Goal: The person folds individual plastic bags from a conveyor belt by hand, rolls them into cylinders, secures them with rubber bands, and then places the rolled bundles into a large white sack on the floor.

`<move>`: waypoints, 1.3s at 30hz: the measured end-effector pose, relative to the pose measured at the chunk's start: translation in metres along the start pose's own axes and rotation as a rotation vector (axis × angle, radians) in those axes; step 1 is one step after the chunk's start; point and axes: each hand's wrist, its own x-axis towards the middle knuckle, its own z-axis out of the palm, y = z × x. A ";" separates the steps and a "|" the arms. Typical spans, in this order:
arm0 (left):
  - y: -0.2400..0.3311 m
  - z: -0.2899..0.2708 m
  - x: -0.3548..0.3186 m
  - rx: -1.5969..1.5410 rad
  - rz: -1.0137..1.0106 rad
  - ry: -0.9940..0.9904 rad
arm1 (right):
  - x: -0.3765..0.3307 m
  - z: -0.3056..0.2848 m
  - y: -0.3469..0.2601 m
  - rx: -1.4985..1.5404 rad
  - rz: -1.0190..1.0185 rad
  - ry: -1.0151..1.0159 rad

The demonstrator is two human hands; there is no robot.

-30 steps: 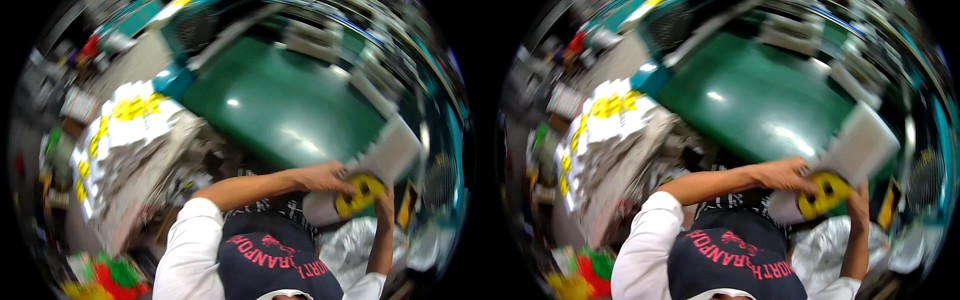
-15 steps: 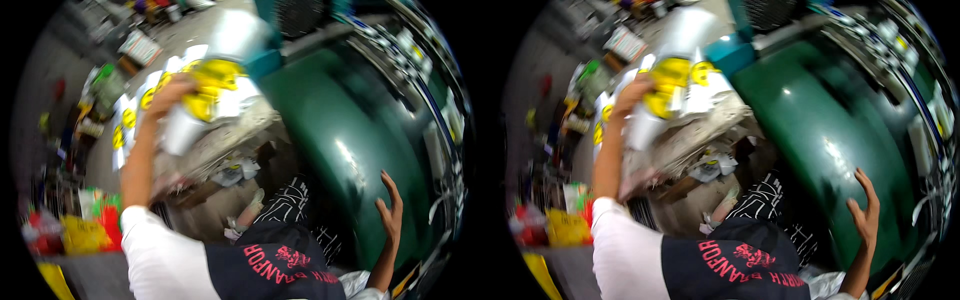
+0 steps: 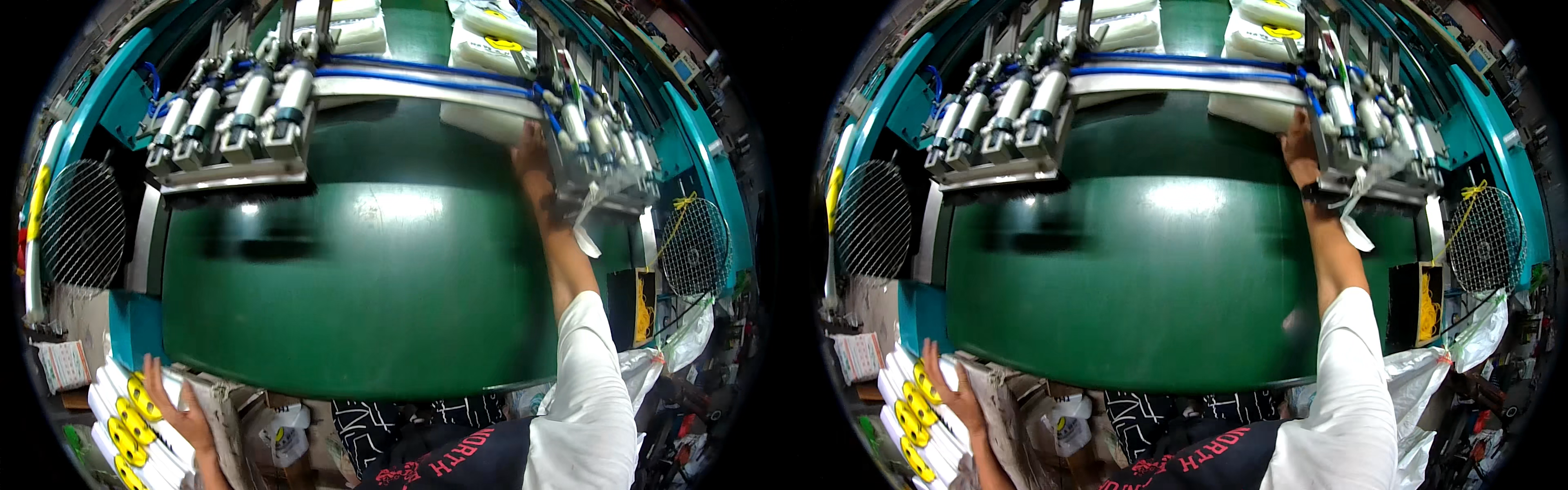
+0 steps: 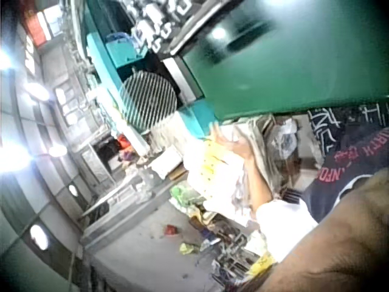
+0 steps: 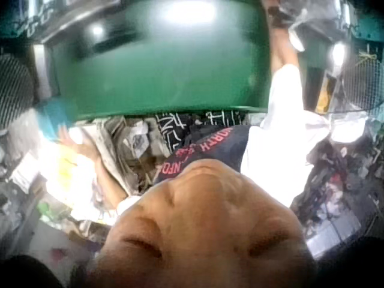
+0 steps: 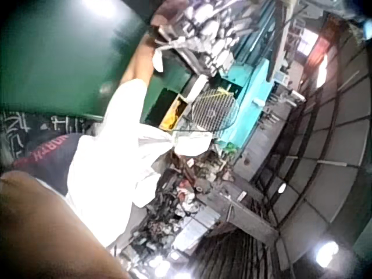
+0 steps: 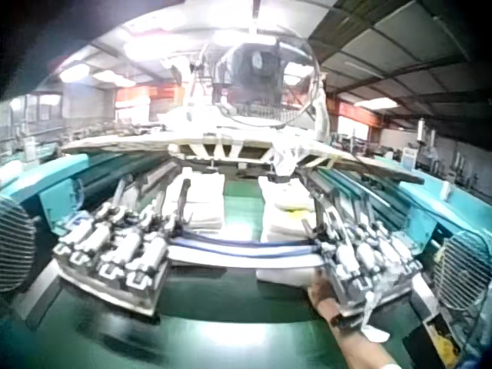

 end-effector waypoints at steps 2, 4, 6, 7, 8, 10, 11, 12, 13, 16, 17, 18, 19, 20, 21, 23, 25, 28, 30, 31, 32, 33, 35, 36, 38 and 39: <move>0.029 0.033 0.008 -0.163 -0.050 -0.090 | 0.010 0.017 -0.013 -0.276 -0.101 0.228; 0.056 0.053 0.025 -0.291 0.009 -0.153 | 0.031 0.027 -0.009 -0.584 -0.226 0.045; 0.084 0.071 0.040 -0.384 0.066 -0.215 | 0.040 0.033 -0.015 -0.196 -0.090 0.189; 0.097 0.079 0.043 -0.448 0.097 -0.255 | 0.040 0.023 -0.016 -0.227 -0.256 0.249; 0.112 0.087 0.045 -0.513 0.129 -0.296 | 0.030 0.016 -0.020 -0.187 -0.312 0.128; 0.145 0.110 0.044 -0.526 0.246 -0.363 | -0.018 -0.018 -0.047 -0.115 -0.344 -0.027; 0.157 0.124 0.039 -0.516 0.321 -0.434 | -0.056 -0.032 -0.052 -0.012 -0.395 -0.003; 0.165 0.131 0.032 -0.487 0.383 -0.504 | -0.092 -0.061 -0.073 -0.059 -0.402 -0.183; 0.180 0.130 0.024 -0.437 0.424 -0.549 | -0.132 -0.085 -0.077 0.047 -0.444 -0.250; 0.194 0.130 -0.007 -0.305 0.533 -0.703 | -0.221 -0.175 -0.080 0.258 -0.476 -0.739; 0.193 0.128 -0.017 -0.319 0.548 -0.715 | -0.245 -0.199 -0.068 0.353 -0.510 -0.772; 0.190 0.124 -0.029 -0.321 0.550 -0.727 | -0.263 -0.216 -0.052 0.459 -0.557 -0.806; 0.186 0.120 -0.042 -0.356 0.528 -0.711 | -0.274 -0.229 -0.040 0.307 -0.556 -0.865; 0.180 0.119 -0.057 -0.238 0.604 -0.681 | -0.285 -0.238 -0.027 0.155 -0.559 -0.921; 0.177 0.119 -0.070 -0.131 0.694 -0.639 | -0.303 -0.237 -0.008 0.132 -0.437 -1.010; 0.176 0.126 -0.089 -0.018 0.764 -0.590 | -0.348 -0.210 0.033 -0.016 -0.509 -0.783; 0.182 0.124 -0.089 -0.151 0.723 -0.582 | -0.369 -0.189 0.050 0.139 -0.520 -0.497; 0.179 0.121 -0.094 -0.227 0.709 -0.521 | -0.384 -0.172 0.050 0.180 -0.524 -0.304; 0.178 0.123 -0.096 -0.297 0.747 -0.337 | -0.376 -0.173 0.048 0.220 -0.540 -0.226; 0.189 0.112 -0.090 -0.412 0.707 -0.278 | -0.369 -0.181 0.045 0.244 -0.560 -0.219; 0.192 0.103 -0.077 -0.502 0.683 -0.358 | -0.359 -0.191 0.042 0.268 -0.580 -0.212; 0.192 0.095 -0.064 -0.591 0.655 -0.445 | -0.345 -0.210 0.034 0.470 -0.516 -0.258; 0.207 0.066 -0.032 -0.726 0.646 -0.375 | -0.312 -0.241 0.034 0.605 -0.529 -0.281; 0.218 0.038 -0.010 -0.732 0.686 -0.413 | -0.293 -0.255 0.043 0.719 -0.528 -0.344; 0.235 -0.003 0.024 -0.858 0.520 -0.541 | -0.256 -0.281 0.037 1.213 -0.411 -0.413; 0.240 -0.008 0.042 -0.957 0.583 -0.488 | -0.236 -0.277 0.044 1.225 -0.361 -0.304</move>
